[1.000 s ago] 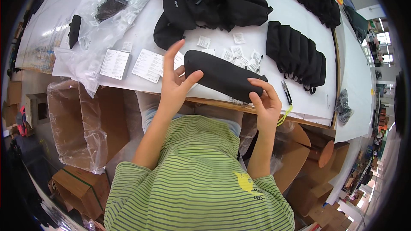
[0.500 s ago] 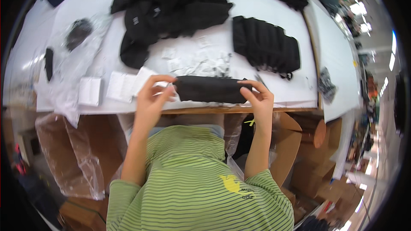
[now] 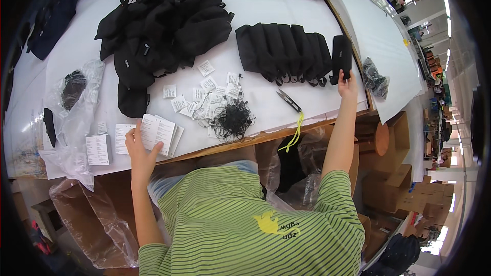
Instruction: Packing instruction leaflets and small components into black zipper pouches.
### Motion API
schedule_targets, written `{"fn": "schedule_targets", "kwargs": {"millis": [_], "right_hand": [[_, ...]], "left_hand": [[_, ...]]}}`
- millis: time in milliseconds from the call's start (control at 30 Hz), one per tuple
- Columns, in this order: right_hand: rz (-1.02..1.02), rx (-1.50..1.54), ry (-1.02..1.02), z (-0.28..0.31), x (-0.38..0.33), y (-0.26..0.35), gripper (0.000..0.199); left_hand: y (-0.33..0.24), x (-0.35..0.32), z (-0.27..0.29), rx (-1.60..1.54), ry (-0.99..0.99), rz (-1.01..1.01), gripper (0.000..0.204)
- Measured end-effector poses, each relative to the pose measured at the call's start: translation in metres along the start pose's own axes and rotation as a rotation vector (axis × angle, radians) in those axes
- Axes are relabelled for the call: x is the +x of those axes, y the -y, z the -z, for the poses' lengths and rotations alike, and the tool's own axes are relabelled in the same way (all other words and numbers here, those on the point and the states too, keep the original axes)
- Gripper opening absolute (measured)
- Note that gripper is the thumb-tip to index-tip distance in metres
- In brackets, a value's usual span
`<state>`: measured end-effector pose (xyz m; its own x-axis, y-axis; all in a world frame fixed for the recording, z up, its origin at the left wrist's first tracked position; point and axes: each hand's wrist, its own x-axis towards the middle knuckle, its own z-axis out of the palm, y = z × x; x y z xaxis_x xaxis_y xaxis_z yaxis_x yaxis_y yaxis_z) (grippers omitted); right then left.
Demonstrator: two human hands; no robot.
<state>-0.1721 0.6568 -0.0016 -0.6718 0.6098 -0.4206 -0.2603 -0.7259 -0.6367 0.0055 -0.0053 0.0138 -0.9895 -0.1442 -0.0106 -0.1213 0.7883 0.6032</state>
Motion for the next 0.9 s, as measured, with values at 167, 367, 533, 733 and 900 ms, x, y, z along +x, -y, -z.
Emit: {"fn": "schedule_targets", "kwargs": {"millis": [167,367,533,733,900], "right_hand": [[-0.025,-0.343,-0.015,-0.003,-0.002,-0.033,0.047],[0.367,-0.935,-0.2,-0.022,-0.055,-0.037,0.048],[1.098,-1.284,0.147,-0.017,-0.131,-0.085,0.028],[0.689,-1.543,0.86,-0.057,-0.241,-0.19,0.011],[0.629,-1.638,1.074,-0.083,-0.281,-0.245,0.015]], "left_hand": [[0.014,0.007,0.003,0.06,0.037,-0.004,0.071],[0.003,0.002,0.001,0.27,-0.243,-0.112,0.053],[-0.008,0.012,0.006,0.256,-0.235,-0.15,0.028],[-0.029,0.004,0.012,-0.078,-0.169,0.017,0.011],[-0.046,-0.011,0.011,-0.461,-0.254,0.064,0.011]]}}
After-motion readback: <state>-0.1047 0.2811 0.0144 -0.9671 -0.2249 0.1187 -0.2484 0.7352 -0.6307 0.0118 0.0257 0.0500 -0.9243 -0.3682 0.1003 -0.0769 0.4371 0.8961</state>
